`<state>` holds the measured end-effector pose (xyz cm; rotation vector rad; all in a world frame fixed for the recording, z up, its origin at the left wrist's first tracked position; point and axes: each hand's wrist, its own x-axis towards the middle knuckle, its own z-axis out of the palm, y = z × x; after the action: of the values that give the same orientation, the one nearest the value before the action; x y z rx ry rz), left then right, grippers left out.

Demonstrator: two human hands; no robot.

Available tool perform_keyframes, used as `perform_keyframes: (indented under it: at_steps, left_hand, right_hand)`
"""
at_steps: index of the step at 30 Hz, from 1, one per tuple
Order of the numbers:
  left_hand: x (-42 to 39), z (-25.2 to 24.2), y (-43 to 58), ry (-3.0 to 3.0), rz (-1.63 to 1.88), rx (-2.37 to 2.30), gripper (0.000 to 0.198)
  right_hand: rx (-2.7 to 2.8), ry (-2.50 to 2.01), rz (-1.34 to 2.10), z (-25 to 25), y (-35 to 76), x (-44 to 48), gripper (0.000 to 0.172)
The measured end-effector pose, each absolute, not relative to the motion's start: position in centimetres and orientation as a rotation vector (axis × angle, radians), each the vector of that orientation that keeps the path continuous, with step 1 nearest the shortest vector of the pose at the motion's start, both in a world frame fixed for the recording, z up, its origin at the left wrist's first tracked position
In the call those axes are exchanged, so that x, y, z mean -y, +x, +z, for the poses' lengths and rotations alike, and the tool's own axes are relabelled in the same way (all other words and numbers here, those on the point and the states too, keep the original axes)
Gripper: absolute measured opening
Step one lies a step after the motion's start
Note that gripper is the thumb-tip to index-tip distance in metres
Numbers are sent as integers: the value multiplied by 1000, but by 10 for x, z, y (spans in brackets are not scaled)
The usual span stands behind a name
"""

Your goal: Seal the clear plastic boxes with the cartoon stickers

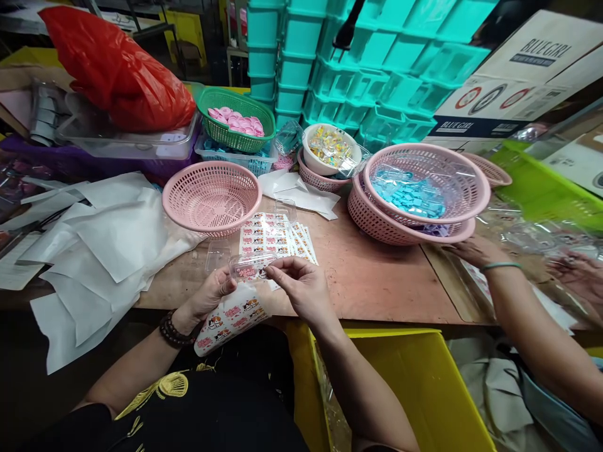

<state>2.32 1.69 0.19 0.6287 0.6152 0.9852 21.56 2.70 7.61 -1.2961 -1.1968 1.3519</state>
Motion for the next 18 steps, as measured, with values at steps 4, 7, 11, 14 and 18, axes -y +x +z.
perform_keyframes:
  at_steps: [4,7,11,14,18]
  left_hand:
    - [-16,0,24,595,982,-624,72]
    - [-15,0,26,615,1021,-653,70]
    - [-14,1,29,690,1128,-772,66]
    - [-12,1,29,745,1148,-777,66]
    - [-4,-3,24,891,841,-672,78]
  right_hand:
    - [1271,-1309,1265,70,215,-25,43]
    - [1452,-1361,1061,67,214,-19,41]
    - [1721,-1570,524,64,209,-9,42]
    - [1702,-1686,373,62,210,-9,72]
    - [1747,-1370,1146,55,244,-7,68]
